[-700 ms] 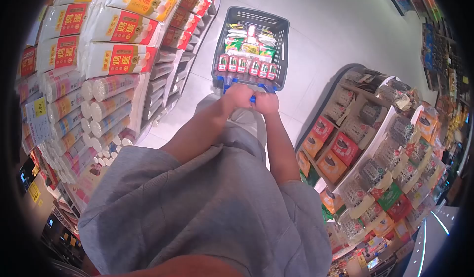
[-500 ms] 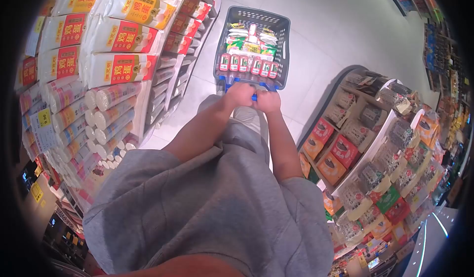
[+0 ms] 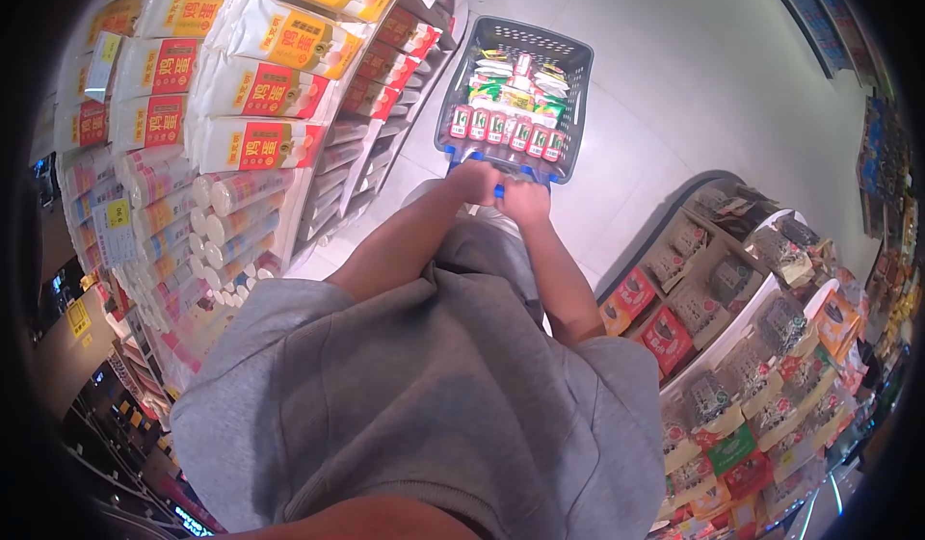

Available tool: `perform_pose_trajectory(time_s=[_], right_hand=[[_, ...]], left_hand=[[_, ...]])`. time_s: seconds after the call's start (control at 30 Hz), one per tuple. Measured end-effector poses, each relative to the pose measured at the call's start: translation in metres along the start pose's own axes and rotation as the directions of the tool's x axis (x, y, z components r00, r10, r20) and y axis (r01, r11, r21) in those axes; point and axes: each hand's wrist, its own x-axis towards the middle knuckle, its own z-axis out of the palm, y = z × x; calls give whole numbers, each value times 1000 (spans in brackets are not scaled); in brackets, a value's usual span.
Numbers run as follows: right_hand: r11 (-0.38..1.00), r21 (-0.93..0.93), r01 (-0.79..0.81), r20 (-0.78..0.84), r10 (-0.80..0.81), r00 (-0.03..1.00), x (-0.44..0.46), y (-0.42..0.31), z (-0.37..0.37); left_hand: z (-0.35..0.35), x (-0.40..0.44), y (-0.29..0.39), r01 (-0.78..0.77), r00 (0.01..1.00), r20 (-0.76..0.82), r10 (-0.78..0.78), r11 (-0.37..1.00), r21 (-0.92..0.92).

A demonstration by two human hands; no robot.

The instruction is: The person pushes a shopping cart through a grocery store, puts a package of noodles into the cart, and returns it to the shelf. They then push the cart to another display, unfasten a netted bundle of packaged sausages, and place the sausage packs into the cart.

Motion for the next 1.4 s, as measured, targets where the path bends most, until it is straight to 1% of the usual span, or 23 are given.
perform_pose_trajectory(time_s=[0.1,0.2,0.3,0.37,0.4,0.5,0.6,0.67,0.7,0.73,0.8,0.83,0.87,0.93,0.97,1.0,1.07,1.1,1.2,1.23,1.27,1.33,1.4], right_hand=[[1000,17,-19,87,18,996,12,2,-17],[998,25,-57,213,50,976,26,3,-31],[994,34,-107,342,89,935,34,5,-37],[993,29,-115,386,95,918,38,7,-34],[994,27,-107,402,87,911,38,9,-33],[985,135,-107,408,43,912,41,7,-38],[972,218,-93,418,-7,909,42,23,-34],[982,190,-9,348,-58,936,48,16,-56],[988,138,-67,451,-2,893,56,7,-70],[981,191,-44,374,-31,927,63,-2,-78],[966,229,-120,348,34,937,89,-14,-89],[978,209,16,189,-56,980,105,-36,-102],[969,246,4,183,-50,982,119,-56,-121],[962,274,-24,205,-34,978,153,-106,-146],[941,318,114,104,-155,982,170,-115,-141],[910,409,67,174,-150,973,187,-144,-155],[868,452,204,110,-281,953,219,-189,-168],[856,456,244,78,-311,947,232,-213,-175],[782,486,389,-39,-426,904,274,-272,-186],[731,568,377,-69,-415,907,288,-286,-184],[670,644,370,-105,-402,910,306,-298,-180],[760,459,461,-226,-402,887,350,-300,-158],[812,420,405,-231,-336,913,372,-307,-151]], left_hand=[[-4,11,-4,40,998,51,-40,999,11],[-11,14,-6,3,1000,-12,-3,1000,4],[-24,21,-4,12,994,108,-14,1000,17],[-31,19,1,3,994,106,-2,1000,-16],[-36,18,2,4,995,97,-1,1000,-31],[-27,-1,-12,-72,990,-128,58,991,-109],[-38,-38,-23,39,924,-318,-212,880,-473],[-39,-49,-48,-33,812,-432,-393,708,-706],[-55,-61,-60,6,770,-407,-492,643,-766],[-75,-74,-71,36,723,-370,-583,568,-822],[-114,-99,-101,-102,645,-420,-639,472,-876],[-132,-110,-118,-108,587,-474,-656,517,-849],[-148,-120,-135,-108,525,-526,-669,560,-821],[-181,-137,-163,-254,421,-577,-700,520,-816],[-201,-149,-171,-219,436,-535,-723,492,-843],[-217,-159,-175,-258,402,-565,-720,503,-825],[-244,-175,-183,-330,323,-624,-711,534,-779],[-255,-185,-182,-285,322,-641,-697,575,-767],[-265,-191,-185,-405,241,-632,-737,515,-755],[-263,-193,-186,-433,247,-631,-736,499,-751],[-262,-194,-183,-458,267,-567,-779,415,-786],[-252,-195,-181,-515,320,-506,-801,302,-802],[-242,-195,-180,-505,367,-406,-837,188,-843]])
